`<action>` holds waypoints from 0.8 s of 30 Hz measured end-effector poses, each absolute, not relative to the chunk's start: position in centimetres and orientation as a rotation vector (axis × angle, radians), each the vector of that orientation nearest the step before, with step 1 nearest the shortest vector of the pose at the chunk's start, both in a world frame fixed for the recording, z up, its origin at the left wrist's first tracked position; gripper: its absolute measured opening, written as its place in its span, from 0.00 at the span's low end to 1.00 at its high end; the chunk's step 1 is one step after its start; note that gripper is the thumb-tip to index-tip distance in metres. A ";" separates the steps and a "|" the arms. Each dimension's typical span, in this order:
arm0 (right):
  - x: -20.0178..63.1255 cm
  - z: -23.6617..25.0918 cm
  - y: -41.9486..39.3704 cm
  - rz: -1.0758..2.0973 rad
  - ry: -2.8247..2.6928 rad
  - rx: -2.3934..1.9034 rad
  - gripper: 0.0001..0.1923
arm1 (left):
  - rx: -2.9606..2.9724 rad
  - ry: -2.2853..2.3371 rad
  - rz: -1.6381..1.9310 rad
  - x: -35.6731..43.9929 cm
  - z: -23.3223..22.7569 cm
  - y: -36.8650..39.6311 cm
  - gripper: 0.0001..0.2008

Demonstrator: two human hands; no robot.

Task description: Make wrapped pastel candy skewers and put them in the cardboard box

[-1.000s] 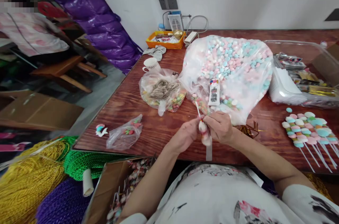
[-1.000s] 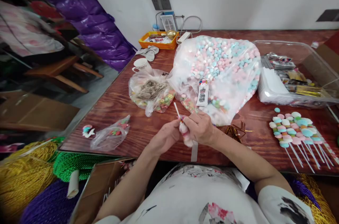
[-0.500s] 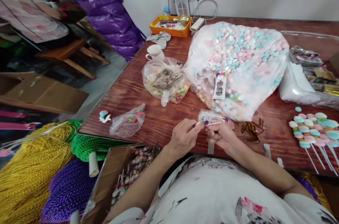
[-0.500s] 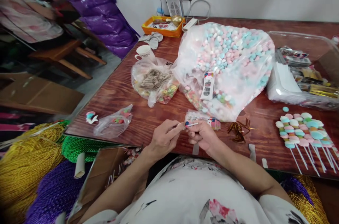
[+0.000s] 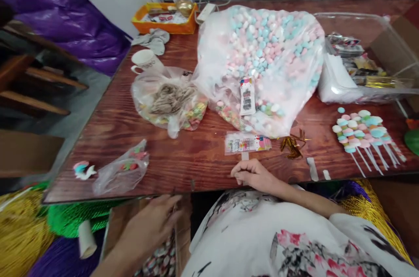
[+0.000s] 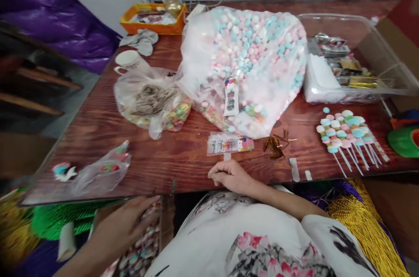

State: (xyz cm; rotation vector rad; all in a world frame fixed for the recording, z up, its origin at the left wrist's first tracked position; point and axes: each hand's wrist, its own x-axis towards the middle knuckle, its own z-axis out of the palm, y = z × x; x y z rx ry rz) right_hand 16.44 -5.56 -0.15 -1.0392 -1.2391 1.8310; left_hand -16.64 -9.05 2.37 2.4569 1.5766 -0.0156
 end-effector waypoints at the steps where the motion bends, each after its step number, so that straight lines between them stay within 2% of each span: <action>1: 16.5 0.0 -5.7 1.775 -1.252 -1.044 0.07 | 2.558 1.451 0.077 -13.2 1.9 -7.1 0.14; 4: 17.9 1.1 -5.8 1.375 -1.462 -1.076 0.08 | 2.797 1.138 0.208 -1.7 1.1 -1.6 0.15; 7: 23.1 2.4 -6.7 0.850 -1.499 -1.284 0.09 | 2.977 1.086 0.061 5.9 0.7 1.3 0.15; 11: 33.7 3.5 -10.9 0.209 -1.134 -1.764 0.09 | 3.158 0.997 0.054 6.9 -0.8 2.7 0.09; 16: 43.3 3.4 -16.1 -0.525 -0.963 -2.410 0.15 | 3.227 0.775 0.678 3.8 -2.6 3.9 0.08; 19: 45.4 2.6 -16.3 -0.582 -0.951 -2.664 0.20 | 3.159 0.716 0.863 3.3 -2.8 4.3 0.02; 24: 46.5 1.0 -14.4 -0.418 -1.023 -2.728 0.20 | 3.132 0.888 0.769 3.9 -2.8 3.3 0.04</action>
